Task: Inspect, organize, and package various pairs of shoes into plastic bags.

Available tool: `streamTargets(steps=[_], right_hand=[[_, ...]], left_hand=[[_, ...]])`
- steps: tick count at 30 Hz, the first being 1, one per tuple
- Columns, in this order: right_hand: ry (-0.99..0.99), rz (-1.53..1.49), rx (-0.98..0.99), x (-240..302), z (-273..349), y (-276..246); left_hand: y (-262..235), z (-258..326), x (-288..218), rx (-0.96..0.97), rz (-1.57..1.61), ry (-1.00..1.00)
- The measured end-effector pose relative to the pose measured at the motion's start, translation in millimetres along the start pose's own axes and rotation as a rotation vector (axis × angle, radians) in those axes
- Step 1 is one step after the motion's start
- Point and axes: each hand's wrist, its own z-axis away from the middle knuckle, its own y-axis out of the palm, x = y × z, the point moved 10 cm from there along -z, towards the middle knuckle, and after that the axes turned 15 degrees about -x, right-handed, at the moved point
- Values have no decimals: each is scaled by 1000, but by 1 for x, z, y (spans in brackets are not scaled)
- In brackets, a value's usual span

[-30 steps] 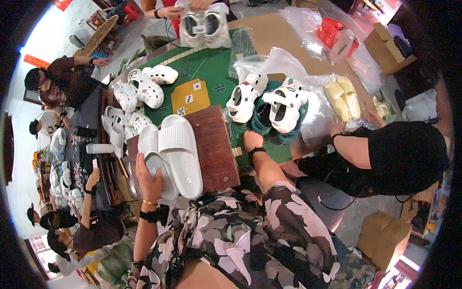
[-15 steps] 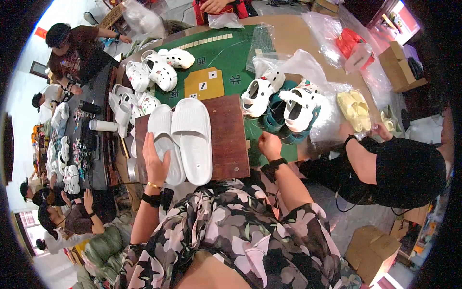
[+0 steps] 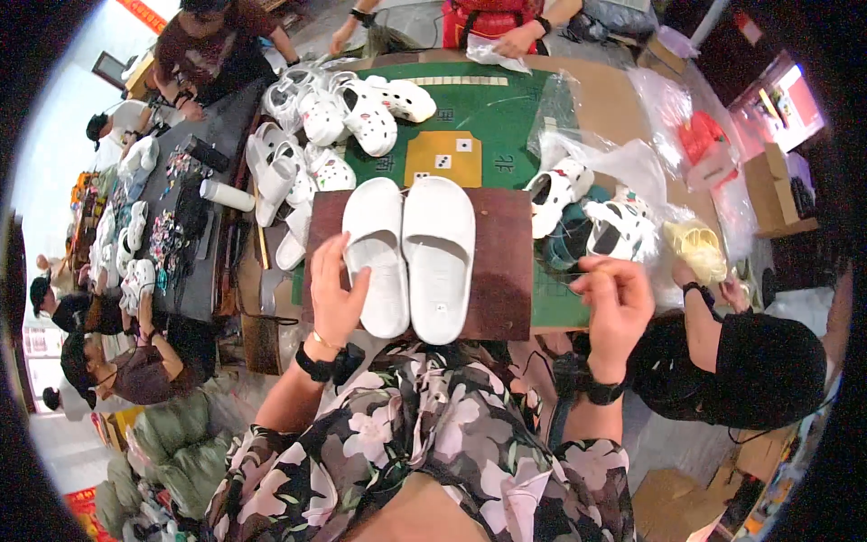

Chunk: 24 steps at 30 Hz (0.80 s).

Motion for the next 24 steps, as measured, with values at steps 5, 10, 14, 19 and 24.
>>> streamTargets(steps=[5,10,14,19,24], right_hand=[[-402,383,442,24,70,113],[-485,379,658,-1,125,165],[-554,449,734,-12,144,172],[-641,431,1004,-31,188,185],[-437,549,1331,-62,220,194]], left_hand=[[13,12,-40,429,484,-259],[8,14,-47,472,606,-194],[2,33,9,413,735,-769],[3,48,47,464,358,-722],[7,52,64,513,225,-655]])
